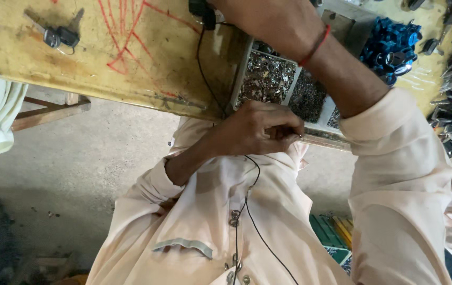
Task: The person sits at a workbench and assembles padlock components by hand, picking small metal lock parts, key blanks, and blue plastic caps from a compartment tray and fitting them together one at a time, placing finished assemblies aside and reaching back into the tray for the next parts.
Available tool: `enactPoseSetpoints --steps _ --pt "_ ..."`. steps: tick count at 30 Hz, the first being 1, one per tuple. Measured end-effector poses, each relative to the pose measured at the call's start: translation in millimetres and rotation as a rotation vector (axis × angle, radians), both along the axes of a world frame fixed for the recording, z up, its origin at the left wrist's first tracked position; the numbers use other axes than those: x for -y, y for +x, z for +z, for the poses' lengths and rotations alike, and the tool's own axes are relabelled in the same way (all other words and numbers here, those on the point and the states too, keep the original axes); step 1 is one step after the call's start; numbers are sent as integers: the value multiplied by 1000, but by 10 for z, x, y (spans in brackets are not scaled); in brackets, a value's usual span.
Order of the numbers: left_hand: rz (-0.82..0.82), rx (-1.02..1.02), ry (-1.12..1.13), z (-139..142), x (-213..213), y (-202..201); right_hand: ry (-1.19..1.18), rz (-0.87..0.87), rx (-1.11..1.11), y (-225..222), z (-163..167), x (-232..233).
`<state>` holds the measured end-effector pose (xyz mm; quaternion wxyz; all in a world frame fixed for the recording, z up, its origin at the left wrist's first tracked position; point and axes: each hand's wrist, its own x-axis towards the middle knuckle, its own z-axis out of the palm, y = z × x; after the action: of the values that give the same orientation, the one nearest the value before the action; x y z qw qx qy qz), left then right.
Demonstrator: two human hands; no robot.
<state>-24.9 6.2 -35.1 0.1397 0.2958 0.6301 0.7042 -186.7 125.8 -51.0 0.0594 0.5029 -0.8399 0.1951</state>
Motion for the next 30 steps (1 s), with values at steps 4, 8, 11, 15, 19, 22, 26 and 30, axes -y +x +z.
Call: enactPoseSetpoints --steps 4,8,11,15,19,22,26,30 --pt "-15 -2 -3 16 0 -15 201 -58 -225 205 776 -265" --pt "-28 33 -45 70 8 -2 58 -200 233 487 1507 -581" --pt "9 -6 -28 95 -6 -12 12 -329 250 639 1493 -586" --pt "5 10 -42 121 7 -24 -40 -519 222 889 1421 -665" --pt "73 124 -48 172 20 17 185 -715 490 1270 1584 -1078" --pt "90 175 -34 191 -26 31 573 -692 435 1501 1357 -1278" --pt "100 188 -29 203 -46 34 635 -764 355 1664 1021 -1436" --pt "93 190 -57 225 -15 39 516 -764 370 1732 957 -1504"
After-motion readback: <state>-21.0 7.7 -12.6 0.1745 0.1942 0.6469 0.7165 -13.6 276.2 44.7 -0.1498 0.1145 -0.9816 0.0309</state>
